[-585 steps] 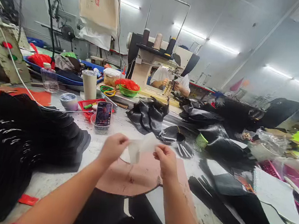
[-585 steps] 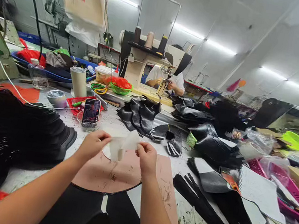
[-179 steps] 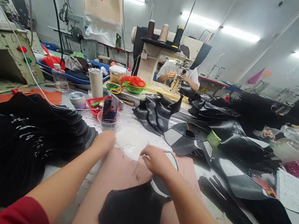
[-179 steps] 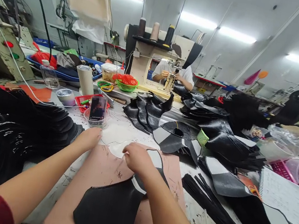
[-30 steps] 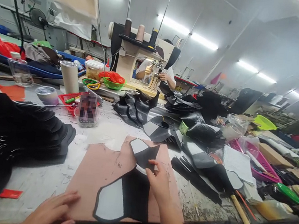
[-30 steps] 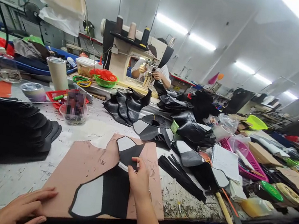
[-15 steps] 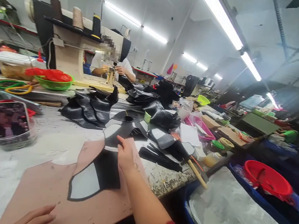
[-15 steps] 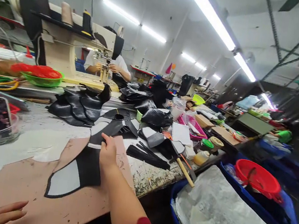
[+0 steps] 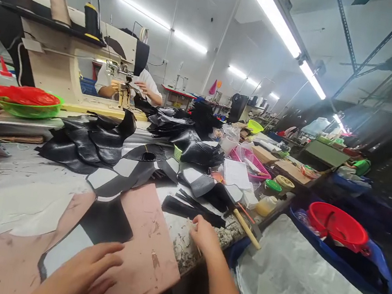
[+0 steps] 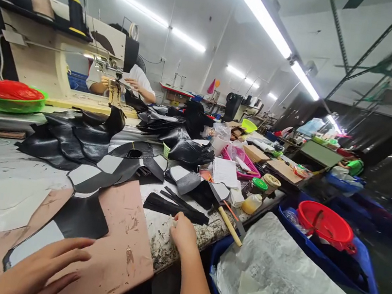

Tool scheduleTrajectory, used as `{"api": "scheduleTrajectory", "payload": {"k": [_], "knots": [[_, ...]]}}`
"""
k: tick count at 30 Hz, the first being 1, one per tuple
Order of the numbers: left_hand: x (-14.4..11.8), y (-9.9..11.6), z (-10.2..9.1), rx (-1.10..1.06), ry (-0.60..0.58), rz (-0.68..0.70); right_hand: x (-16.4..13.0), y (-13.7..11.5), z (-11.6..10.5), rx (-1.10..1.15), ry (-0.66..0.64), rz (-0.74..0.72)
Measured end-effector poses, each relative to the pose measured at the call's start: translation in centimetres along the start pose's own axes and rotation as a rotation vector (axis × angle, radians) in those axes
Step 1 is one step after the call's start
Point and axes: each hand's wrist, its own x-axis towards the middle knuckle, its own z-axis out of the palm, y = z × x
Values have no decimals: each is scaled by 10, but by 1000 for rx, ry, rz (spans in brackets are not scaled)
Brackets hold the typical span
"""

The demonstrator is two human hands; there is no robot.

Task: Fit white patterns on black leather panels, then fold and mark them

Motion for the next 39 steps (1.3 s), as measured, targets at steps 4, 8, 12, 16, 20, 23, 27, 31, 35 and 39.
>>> {"api": "scheduleTrajectory", "payload": {"k": [4, 8, 12, 16, 20, 23, 27, 31, 35, 39], "knots": [[73, 39, 27, -22, -144, 205, -4, 1, 10, 33, -23, -69], [133, 59, 63, 146, -258, 311, 33, 9, -2, -41, 68, -48], [176, 62, 98, 212, -277, 315, 76, 29, -18, -129, 15, -30], [193, 52, 118, 264, -262, 254, 84, 36, -23, -151, -89, -111], [196, 39, 117, 299, -203, 160, 68, 34, -20, -172, -177, -237], [199, 36, 113, 308, -188, 143, 60, 33, -16, -216, -140, -271], [205, 36, 113, 301, -192, 180, 58, 31, -11, -251, -85, -315], [206, 38, 115, 306, -183, 192, 57, 24, -3, -305, -83, -382], [196, 46, 113, 328, -232, 241, 49, 32, 7, -310, -101, -480], [189, 49, 113, 348, -310, 264, 53, 59, 26, -381, -55, -594]]}}
